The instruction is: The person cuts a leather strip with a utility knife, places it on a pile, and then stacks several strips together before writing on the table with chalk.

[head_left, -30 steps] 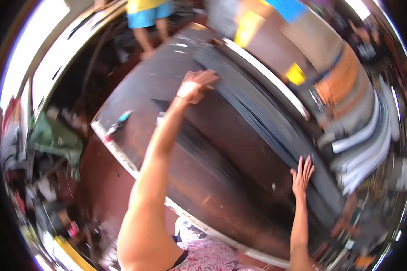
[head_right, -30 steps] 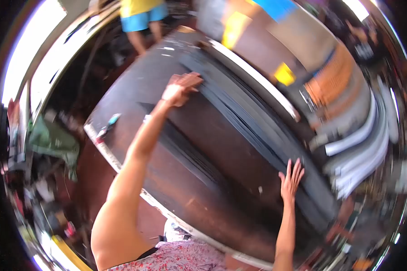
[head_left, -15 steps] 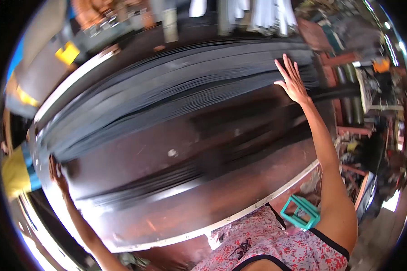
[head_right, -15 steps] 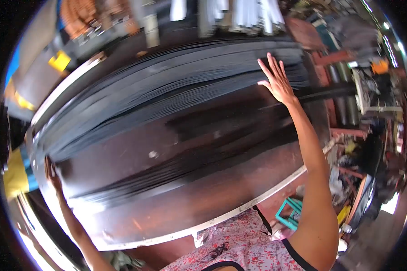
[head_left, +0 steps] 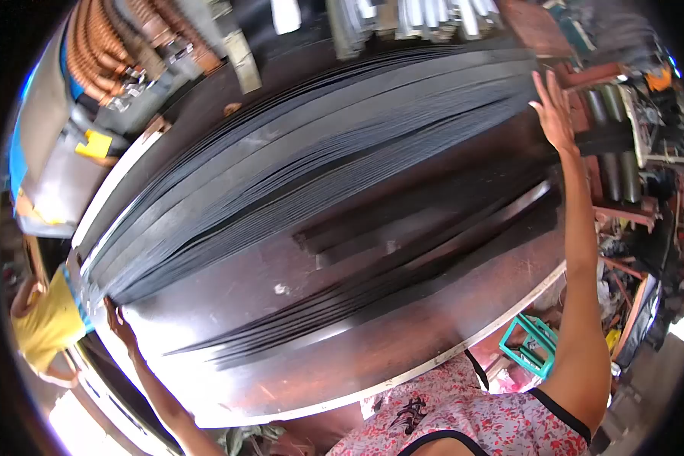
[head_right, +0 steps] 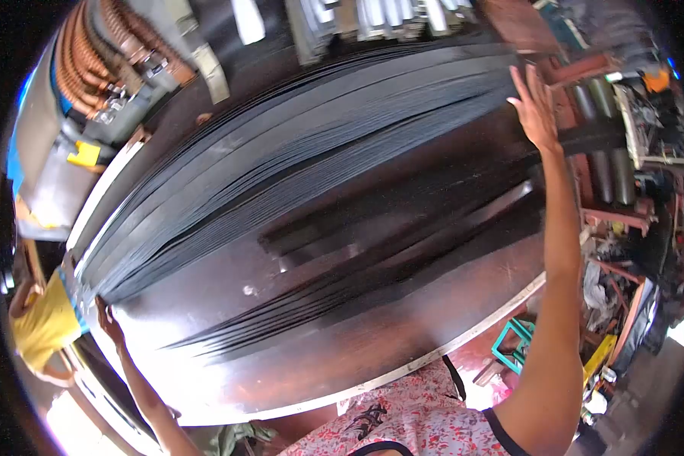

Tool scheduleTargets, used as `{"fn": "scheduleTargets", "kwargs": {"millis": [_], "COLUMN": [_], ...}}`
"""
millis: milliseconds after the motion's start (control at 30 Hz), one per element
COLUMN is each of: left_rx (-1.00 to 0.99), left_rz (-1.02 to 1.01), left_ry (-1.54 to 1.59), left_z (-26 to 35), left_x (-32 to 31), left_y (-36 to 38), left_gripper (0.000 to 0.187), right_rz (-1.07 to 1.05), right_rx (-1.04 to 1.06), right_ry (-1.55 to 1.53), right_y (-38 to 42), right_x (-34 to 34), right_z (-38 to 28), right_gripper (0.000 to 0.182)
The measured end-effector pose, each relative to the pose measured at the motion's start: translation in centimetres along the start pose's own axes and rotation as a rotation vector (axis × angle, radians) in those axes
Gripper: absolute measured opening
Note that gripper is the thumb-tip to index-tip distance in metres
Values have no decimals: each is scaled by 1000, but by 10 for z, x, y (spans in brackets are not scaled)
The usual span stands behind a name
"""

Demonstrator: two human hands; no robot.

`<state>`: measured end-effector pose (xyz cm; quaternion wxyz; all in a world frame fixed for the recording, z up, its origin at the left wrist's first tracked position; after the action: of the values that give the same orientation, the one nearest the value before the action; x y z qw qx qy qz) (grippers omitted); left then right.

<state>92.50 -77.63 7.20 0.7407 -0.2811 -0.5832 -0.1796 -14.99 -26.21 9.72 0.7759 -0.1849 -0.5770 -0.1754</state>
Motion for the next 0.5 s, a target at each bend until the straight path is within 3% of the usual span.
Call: {"fn": "scheduleTargets", "kwargs": {"millis": [33, 167, 367, 500], "left_rx": [-2, 82, 117, 113], "left_rz": [10, 5, 48, 69], "left_ry": [122, 33, -121, -136], "left_z": [-7, 21, 37, 45], "left_x": [0, 5, 5, 5], "left_y": [2, -1, -4, -5], "left_gripper": [59, 62, 61, 59], "right_rz": [15, -43, 0, -14], "right_rx": [-9, 66, 359, 506], "right_ry": [-46, -212, -434, -496], "right_y": [4, 21, 32, 29], "right_x": [1, 32, 81, 99], "right_z": [-8, -88, -226, -294], "right_gripper": [71, 90, 83, 90]}}
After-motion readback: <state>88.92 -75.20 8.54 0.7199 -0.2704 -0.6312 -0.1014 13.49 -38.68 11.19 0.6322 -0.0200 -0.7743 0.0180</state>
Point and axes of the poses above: each hand's wrist, its own y-axis away from the middle knuckle, its own x-axis out of the back of the hand, z = x × y, the point moved 10 cm from there along -y, towards the middle knuckle, and after that the axes turned 11 degrees about -z, right-handed, at the moved point
